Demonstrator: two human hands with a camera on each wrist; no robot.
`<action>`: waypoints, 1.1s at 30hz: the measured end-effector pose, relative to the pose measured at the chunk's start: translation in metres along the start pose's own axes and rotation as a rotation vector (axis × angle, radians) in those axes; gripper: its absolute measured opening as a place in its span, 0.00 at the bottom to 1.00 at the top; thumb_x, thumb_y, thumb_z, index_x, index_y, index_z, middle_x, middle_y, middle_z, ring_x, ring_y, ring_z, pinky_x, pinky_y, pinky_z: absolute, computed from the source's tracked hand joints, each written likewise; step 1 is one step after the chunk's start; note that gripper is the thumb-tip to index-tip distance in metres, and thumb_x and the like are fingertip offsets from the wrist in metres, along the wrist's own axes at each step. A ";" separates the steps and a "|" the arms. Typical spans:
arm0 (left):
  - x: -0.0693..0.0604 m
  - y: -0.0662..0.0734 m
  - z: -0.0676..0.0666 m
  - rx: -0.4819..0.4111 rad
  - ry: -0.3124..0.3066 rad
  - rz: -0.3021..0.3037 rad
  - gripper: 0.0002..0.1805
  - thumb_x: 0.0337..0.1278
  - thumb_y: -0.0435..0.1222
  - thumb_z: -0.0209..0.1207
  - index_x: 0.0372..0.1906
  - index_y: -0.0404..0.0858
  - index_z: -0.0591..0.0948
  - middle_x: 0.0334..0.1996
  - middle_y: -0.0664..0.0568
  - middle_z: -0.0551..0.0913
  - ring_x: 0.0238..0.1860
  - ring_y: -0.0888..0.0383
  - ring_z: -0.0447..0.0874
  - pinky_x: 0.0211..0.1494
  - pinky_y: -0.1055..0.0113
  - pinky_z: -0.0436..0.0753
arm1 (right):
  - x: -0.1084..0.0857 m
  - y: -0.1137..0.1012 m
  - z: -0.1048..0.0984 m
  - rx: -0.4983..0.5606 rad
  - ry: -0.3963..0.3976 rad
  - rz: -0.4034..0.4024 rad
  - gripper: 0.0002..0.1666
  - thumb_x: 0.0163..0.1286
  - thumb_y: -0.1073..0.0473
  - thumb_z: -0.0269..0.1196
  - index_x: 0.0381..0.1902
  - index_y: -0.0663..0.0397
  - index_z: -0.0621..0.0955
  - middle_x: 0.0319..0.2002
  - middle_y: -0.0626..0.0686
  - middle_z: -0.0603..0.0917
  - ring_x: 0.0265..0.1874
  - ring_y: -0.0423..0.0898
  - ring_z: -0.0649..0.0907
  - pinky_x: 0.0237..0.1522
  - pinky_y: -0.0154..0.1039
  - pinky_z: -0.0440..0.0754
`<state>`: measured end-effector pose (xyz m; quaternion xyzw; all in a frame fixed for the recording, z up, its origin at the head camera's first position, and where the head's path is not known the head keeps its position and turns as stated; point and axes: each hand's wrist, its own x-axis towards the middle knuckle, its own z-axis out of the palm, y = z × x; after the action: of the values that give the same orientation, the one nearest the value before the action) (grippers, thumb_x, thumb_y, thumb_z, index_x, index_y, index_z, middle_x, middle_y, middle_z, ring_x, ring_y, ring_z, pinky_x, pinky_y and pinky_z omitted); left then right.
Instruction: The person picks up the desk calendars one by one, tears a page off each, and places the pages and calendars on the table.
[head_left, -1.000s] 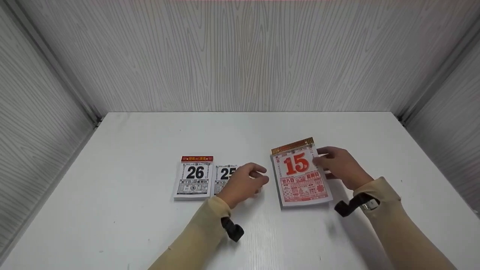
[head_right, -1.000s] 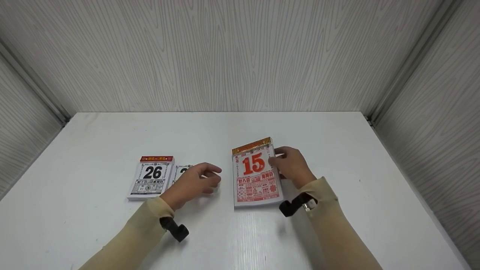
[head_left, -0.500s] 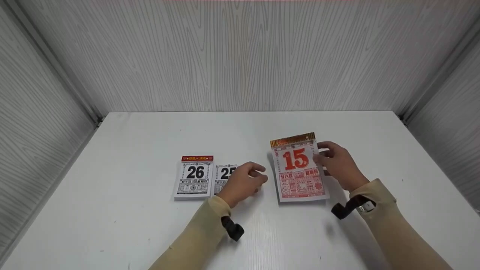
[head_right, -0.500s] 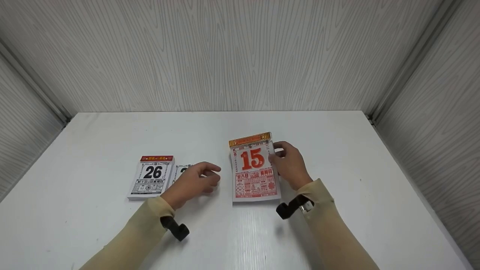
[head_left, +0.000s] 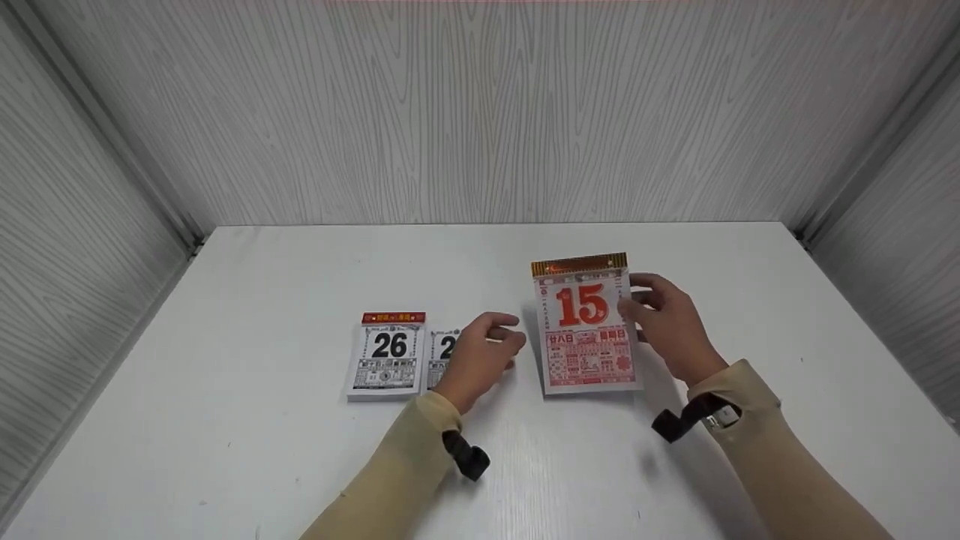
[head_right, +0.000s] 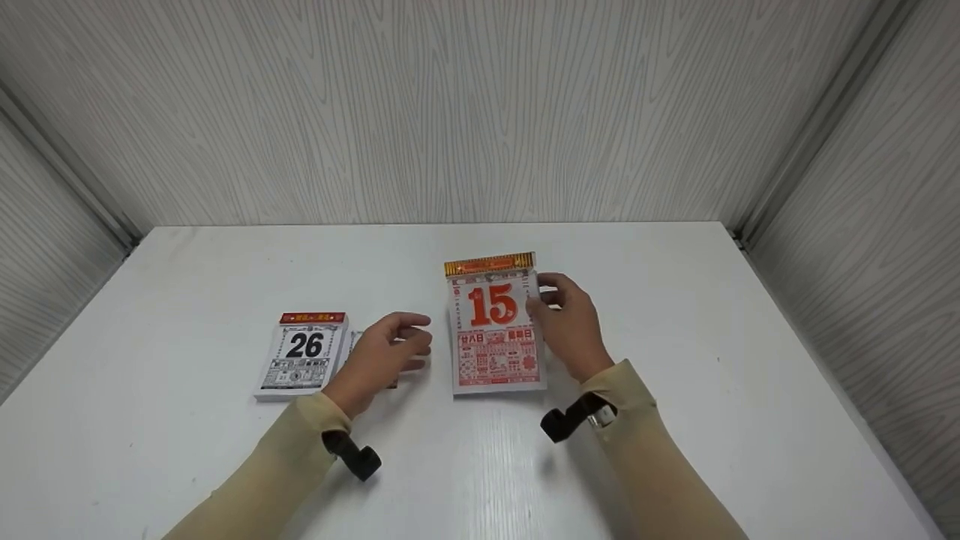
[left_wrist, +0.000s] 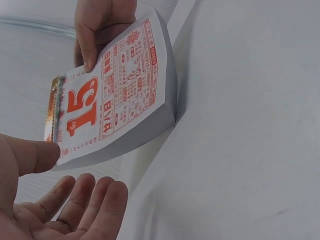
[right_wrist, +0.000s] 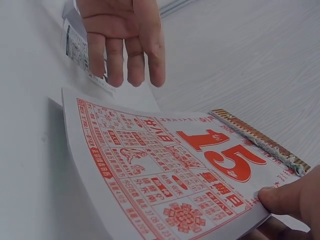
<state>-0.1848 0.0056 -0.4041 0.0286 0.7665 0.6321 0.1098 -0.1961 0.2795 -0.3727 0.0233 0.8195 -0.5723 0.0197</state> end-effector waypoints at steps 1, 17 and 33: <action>0.000 0.000 0.000 -0.003 0.003 0.000 0.21 0.72 0.40 0.60 0.65 0.38 0.78 0.49 0.48 0.83 0.49 0.48 0.86 0.53 0.56 0.86 | 0.000 -0.001 0.001 0.011 0.000 -0.008 0.31 0.80 0.54 0.59 0.77 0.51 0.67 0.61 0.63 0.78 0.55 0.52 0.83 0.51 0.46 0.87; 0.004 -0.002 -0.008 -0.083 0.050 0.036 0.26 0.75 0.46 0.60 0.71 0.44 0.73 0.59 0.51 0.80 0.59 0.54 0.81 0.61 0.57 0.83 | -0.007 -0.012 0.023 0.076 0.030 -0.087 0.29 0.79 0.57 0.61 0.74 0.51 0.70 0.61 0.60 0.79 0.53 0.50 0.84 0.47 0.40 0.88; 0.006 -0.006 -0.026 -0.297 -0.132 0.136 0.32 0.75 0.50 0.58 0.77 0.49 0.66 0.62 0.50 0.81 0.59 0.51 0.83 0.59 0.53 0.84 | -0.015 -0.018 0.039 0.204 -0.048 -0.115 0.29 0.78 0.56 0.63 0.72 0.49 0.71 0.61 0.58 0.79 0.55 0.52 0.83 0.51 0.43 0.88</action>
<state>-0.1954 -0.0195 -0.4063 0.1053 0.6521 0.7411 0.1201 -0.1820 0.2367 -0.3678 -0.0354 0.7562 -0.6533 0.0040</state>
